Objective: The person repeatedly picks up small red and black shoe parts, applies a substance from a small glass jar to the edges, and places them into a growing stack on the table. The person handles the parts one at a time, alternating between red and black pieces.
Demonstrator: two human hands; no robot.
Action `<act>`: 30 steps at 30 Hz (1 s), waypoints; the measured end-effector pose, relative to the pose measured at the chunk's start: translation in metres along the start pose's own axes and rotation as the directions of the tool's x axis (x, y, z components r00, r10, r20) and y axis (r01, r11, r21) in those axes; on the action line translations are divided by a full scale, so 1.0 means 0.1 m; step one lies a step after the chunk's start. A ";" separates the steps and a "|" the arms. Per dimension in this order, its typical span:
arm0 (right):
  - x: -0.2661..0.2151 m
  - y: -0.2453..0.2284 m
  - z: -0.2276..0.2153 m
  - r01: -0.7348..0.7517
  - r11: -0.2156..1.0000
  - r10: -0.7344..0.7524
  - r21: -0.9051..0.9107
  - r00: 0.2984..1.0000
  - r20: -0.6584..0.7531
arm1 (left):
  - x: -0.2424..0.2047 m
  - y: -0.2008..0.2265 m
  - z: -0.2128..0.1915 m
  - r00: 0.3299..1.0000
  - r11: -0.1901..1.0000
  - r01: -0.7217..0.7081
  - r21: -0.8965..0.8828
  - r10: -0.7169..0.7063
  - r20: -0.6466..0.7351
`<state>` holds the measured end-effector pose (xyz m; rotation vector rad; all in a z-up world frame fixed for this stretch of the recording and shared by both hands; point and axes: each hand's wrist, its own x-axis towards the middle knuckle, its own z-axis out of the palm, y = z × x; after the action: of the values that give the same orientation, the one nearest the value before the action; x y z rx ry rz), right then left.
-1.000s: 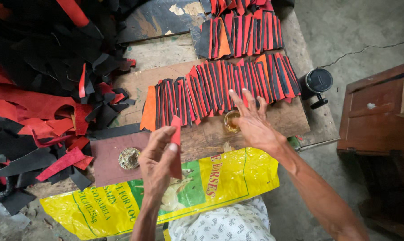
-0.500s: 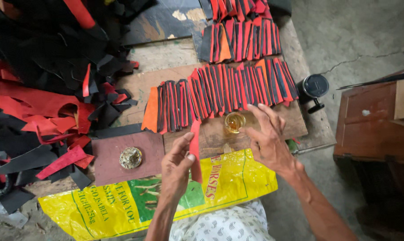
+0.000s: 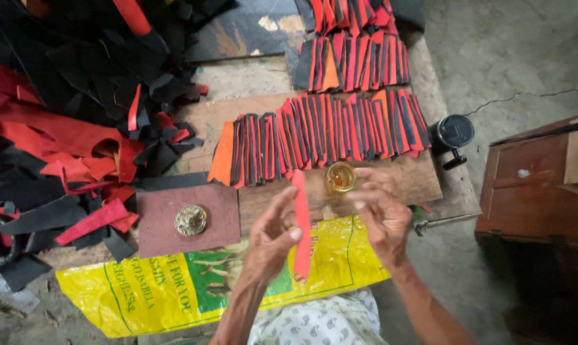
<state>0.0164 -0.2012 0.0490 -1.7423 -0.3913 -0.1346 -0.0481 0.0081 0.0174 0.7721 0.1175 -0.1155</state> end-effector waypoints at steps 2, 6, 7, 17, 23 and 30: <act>-0.06 -0.05 0.19 -0.090 0.982 0.099 0.168 0.994 -0.048 | -0.01 -0.04 0.09 1.000 0.999 -0.022 0.027 0.021 0.017; -0.07 -0.09 0.36 -0.023 0.978 0.033 0.207 0.999 -0.044 | 0.01 -0.06 0.20 0.994 0.997 0.001 -0.076 0.008 0.113; -0.06 -0.09 0.38 0.000 0.984 0.008 0.176 0.999 -0.046 | 0.01 -0.06 0.21 0.992 0.998 -0.001 -0.068 0.009 0.126; -0.07 -0.03 0.35 -0.053 0.970 0.055 0.237 0.999 -0.002 | 0.02 -0.10 0.19 0.987 0.998 -0.048 0.050 0.039 0.158; -0.06 -0.06 0.33 -0.071 0.978 0.069 0.198 0.997 0.018 | 0.02 -0.09 0.18 0.987 0.997 -0.041 0.067 0.030 0.159; -0.07 -0.11 0.30 0.145 0.989 -0.145 0.003 0.989 -0.002 | 0.05 -0.05 0.20 0.991 0.999 -0.014 0.034 0.010 0.136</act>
<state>0.0030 -0.1716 0.0504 -1.7102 -0.5174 -0.2398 -0.0426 -0.0092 0.0275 0.7969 -0.0184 -0.1585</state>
